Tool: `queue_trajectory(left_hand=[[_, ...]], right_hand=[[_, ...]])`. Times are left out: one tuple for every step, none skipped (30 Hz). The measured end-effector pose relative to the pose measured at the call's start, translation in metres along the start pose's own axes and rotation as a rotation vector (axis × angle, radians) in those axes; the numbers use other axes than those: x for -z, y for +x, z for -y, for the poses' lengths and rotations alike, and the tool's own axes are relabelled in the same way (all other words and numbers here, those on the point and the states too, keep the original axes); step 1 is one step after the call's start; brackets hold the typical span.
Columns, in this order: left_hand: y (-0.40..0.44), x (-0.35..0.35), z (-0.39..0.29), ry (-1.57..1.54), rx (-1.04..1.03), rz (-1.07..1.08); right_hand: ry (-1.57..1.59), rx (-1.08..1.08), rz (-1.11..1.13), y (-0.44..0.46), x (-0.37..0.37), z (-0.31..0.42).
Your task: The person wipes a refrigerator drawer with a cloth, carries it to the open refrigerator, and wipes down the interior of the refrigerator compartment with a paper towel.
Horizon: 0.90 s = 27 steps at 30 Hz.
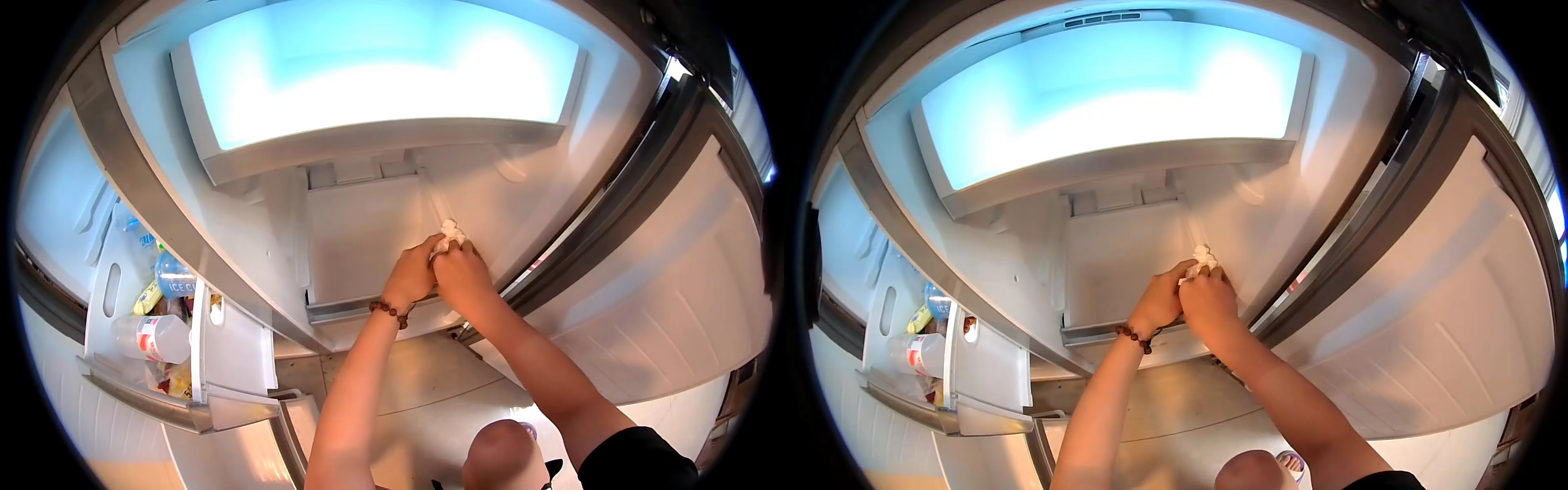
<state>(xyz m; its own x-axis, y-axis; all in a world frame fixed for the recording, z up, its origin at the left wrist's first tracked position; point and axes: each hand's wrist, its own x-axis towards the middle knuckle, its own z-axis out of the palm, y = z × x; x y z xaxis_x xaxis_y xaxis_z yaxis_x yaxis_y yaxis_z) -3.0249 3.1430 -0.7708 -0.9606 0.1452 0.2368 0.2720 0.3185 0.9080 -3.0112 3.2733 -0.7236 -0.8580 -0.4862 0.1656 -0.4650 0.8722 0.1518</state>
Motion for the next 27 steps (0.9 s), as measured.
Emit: queue_trajectory(left_hand=[[-0.002, 0.0, 0.001, 0.033, -0.031, 0.001], [-0.003, 0.0, 0.002, 0.065, -0.063, 0.001], [-0.002, -0.003, 0.007, 0.066, -0.061, 0.001], [-0.001, -0.006, 0.012, 0.083, -0.062, -0.068], [0.001, -0.007, 0.018, 0.102, -0.063, -0.139], [0.002, -0.003, 0.018, 0.106, -0.062, -0.14], [0.003, 0.003, 0.017, 0.139, 0.001, -0.165], [0.002, 0.006, 0.016, 0.173, 0.068, -0.185], [0.002, 0.008, 0.014, 0.177, 0.072, -0.184], [0.002, 0.009, 0.012, 0.152, 0.074, -0.266], [0.0, 0.01, 0.009, 0.127, 0.081, -0.346], [0.001, 0.01, 0.008, 0.134, 0.083, -0.351], [0.001, 0.007, 0.007, 0.176, 0.096, -0.39], [-0.001, 0.005, 0.005, 0.217, 0.108, -0.426], [0.002, 0.005, 0.009, 0.217, 0.106, -0.429], [0.003, 0.003, 0.014, 0.196, 0.067, -0.455], [0.002, 0.002, 0.019, 0.176, 0.032, -0.482], [0.001, 0.004, 0.017, 0.178, 0.035, -0.484], [-0.001, 0.006, 0.015, 0.166, 0.055, -0.48], [-0.003, 0.007, 0.011, 0.151, 0.074, -0.474], [-0.003, 0.006, 0.01, 0.152, 0.072, -0.474], [-0.003, 0.006, 0.01, 0.179, 0.052, -0.481], [-0.005, 0.005, 0.011, 0.207, 0.036, -0.487], [-0.008, 0.004, 0.011, 0.214, 0.043, -0.488], [-0.007, 0.004, 0.01, 0.216, 0.041, -0.471], [-0.007, 0.003, 0.009, 0.215, 0.041, -0.452], [-0.008, 0.002, 0.009, 0.217, 0.042, -0.451]], right_hand=[[0.001, 0.0, 0.001, 0.0, -0.002, 0.001], [-0.042, 0.006, -0.023, 0.002, -0.005, 0.003], [-0.084, 0.012, -0.046, 0.003, -0.009, 0.005], [-0.082, 0.012, -0.047, 0.007, -0.014, 0.004], [-0.112, 0.028, -0.087, 0.016, -0.018, 0.002], [-0.141, 0.042, -0.125, 0.027, -0.023, 0.001], [-0.135, 0.045, -0.125, 0.04, -0.026, 0.002], [-0.156, 0.014, -0.066, 0.057, -0.03, 0.004], [-0.182, -0.016, -0.012, 0.073, -0.032, 0.003], [-0.176, -0.013, -0.015, 0.088, -0.04, 0.0], [-0.186, -0.044, -0.067, 0.101, -0.047, -0.001], [-0.199, -0.074, -0.123, 0.11, -0.046, -0.001], [-0.194, -0.069, -0.122, 0.113, -0.046, 0.0], [-0.228, -0.062, -0.095, 0.113, -0.046, -0.001], [-0.265, -0.056, -0.074, 0.116, -0.044, -0.004], [-0.266, -0.056, -0.074, 0.116, -0.043, -0.008], [-0.246, -0.037, -0.049, 0.115, -0.042, -0.011], [-0.225, -0.015, -0.026, 0.112, -0.039, -0.012], [-0.221, -0.009, -0.025, 0.106, -0.039, -0.012], [-0.131, -0.014, -0.047, 0.096, -0.037, -0.013], [-0.043, -0.024, -0.072, 0.086, -0.031, -0.014], [-0.041, -0.023, -0.075, 0.074, -0.025, -0.016], [0.049, 0.0, -0.105, 0.059, -0.02, -0.016], [0.144, 0.024, -0.131, 0.046, -0.016, -0.014], [0.148, 0.028, -0.134, 0.038, -0.009, -0.013], [0.196, 0.004, -0.058, 0.031, -0.002, -0.013], [0.244, -0.024, 0.02, 0.024, 0.001, -0.013]])
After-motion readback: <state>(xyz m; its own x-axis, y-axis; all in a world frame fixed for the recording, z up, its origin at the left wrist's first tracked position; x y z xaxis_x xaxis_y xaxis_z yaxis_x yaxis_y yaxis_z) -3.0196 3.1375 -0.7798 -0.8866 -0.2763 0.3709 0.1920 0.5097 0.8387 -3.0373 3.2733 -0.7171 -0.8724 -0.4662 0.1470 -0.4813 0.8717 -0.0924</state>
